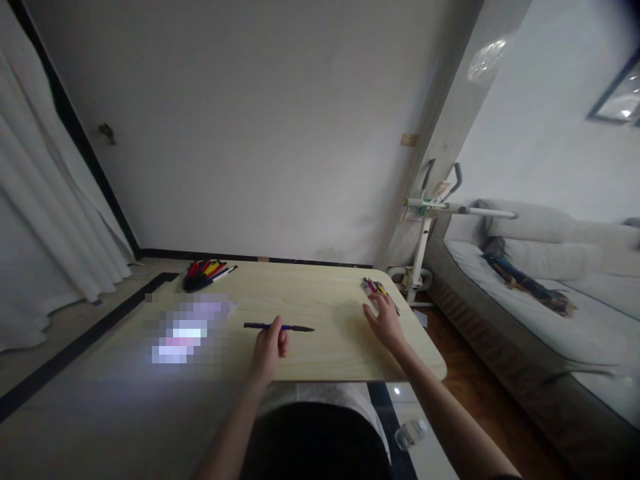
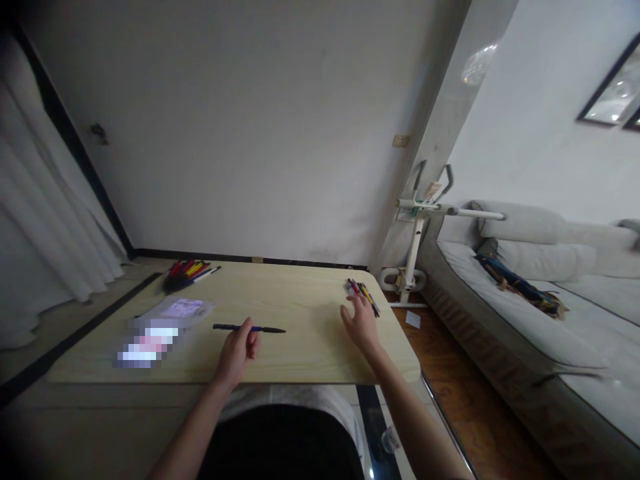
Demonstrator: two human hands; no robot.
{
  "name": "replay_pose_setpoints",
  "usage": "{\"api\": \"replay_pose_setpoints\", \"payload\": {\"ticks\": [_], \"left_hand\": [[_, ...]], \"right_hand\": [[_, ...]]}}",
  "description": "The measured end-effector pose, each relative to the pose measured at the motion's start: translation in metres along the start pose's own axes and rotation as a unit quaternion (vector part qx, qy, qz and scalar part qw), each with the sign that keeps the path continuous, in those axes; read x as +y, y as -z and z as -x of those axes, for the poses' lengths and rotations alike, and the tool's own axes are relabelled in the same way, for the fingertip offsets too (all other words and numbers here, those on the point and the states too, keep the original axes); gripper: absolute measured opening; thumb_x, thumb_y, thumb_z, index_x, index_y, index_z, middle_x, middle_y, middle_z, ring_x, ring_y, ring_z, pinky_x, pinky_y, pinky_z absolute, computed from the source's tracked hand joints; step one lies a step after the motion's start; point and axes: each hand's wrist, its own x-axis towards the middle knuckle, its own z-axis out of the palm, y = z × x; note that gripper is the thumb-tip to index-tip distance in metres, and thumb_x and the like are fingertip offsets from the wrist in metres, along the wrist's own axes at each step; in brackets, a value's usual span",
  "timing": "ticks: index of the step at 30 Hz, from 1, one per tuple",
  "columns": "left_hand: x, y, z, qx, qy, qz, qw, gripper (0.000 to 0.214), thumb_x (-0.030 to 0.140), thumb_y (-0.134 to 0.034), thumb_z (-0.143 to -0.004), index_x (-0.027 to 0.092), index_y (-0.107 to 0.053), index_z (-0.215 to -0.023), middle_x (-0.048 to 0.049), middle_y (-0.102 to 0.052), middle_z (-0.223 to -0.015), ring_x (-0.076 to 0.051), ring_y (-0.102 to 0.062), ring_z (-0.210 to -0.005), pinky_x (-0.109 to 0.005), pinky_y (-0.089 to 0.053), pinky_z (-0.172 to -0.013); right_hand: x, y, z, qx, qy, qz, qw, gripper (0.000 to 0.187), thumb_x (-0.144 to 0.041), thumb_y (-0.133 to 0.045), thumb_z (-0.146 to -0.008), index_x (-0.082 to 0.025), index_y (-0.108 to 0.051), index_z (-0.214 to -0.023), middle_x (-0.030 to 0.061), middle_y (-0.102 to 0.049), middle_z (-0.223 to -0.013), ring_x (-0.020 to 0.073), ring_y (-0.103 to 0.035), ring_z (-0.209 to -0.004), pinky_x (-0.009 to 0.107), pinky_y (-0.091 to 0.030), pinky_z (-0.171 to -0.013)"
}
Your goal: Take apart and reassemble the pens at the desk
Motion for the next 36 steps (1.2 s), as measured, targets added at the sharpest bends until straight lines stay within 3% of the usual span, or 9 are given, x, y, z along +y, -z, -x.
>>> {"api": "replay_pose_setpoints", "payload": {"ticks": [5,9,12,18,36], "left_hand": [[0.001,-0.001,0.001,-0.009,-0.001,0.013,1.0,0.043,0.052,-0.042,-0.073,0.018,-0.036,-0.047,0.0049,-0.039,-0.035,-0.008,-0.036,-0.033,-0.02,-0.027,-0.037],[0.003,-0.002,0.003,-0.014,-0.014,0.009,1.0,0.043,0.051,-0.04,-0.075,0.018,-0.036,-0.047,0.0049,-0.038,-0.035,-0.008,-0.036,-0.033,-0.02,-0.027,-0.037],[0.004,-0.002,0.004,-0.013,-0.028,-0.004,1.0,0.043,0.049,-0.039,-0.077,0.018,-0.037,-0.048,0.0045,-0.039,-0.036,-0.008,-0.037,-0.034,-0.02,-0.028,-0.039],[0.005,-0.003,0.005,-0.01,-0.034,-0.015,0.999,0.044,0.05,-0.038,-0.078,0.019,-0.036,-0.047,0.0045,-0.038,-0.035,-0.008,-0.037,-0.034,-0.021,-0.029,-0.039],[0.004,-0.003,0.006,-0.018,-0.044,-0.047,0.998,0.044,0.05,-0.038,-0.077,0.018,-0.038,-0.046,0.004,-0.04,-0.035,-0.009,-0.039,-0.034,-0.021,-0.031,-0.039]], "right_hand": [[-0.062,-0.006,0.027,-0.091,-0.018,-0.241,0.966,0.03,-0.04,-0.039,-0.081,-0.015,-0.056,-0.084,0.0078,-0.06,-0.082,0.0181,-0.054,-0.074,0.029,-0.042,-0.066],[-0.104,-0.022,0.042,-0.183,-0.045,-0.351,0.917,0.039,-0.045,-0.036,-0.083,-0.015,-0.057,-0.073,0.004,-0.059,-0.068,0.0141,-0.053,-0.063,0.023,-0.041,-0.057],[-0.121,-0.034,0.045,-0.213,-0.069,-0.391,0.893,0.047,-0.05,-0.032,-0.083,-0.014,-0.058,-0.068,0.0031,-0.057,-0.061,0.0124,-0.051,-0.056,0.022,-0.039,-0.052],[-0.131,-0.04,0.051,-0.203,-0.07,-0.398,0.892,0.053,-0.053,-0.03,-0.083,-0.014,-0.057,-0.06,0.0014,-0.053,-0.053,0.012,-0.05,-0.053,0.022,-0.038,-0.054],[-0.126,-0.036,0.056,-0.181,-0.051,-0.4,0.897,0.047,-0.049,-0.033,-0.084,-0.016,-0.052,-0.056,-0.0005,-0.05,-0.052,0.0112,-0.048,-0.052,0.021,-0.036,-0.053]]}}
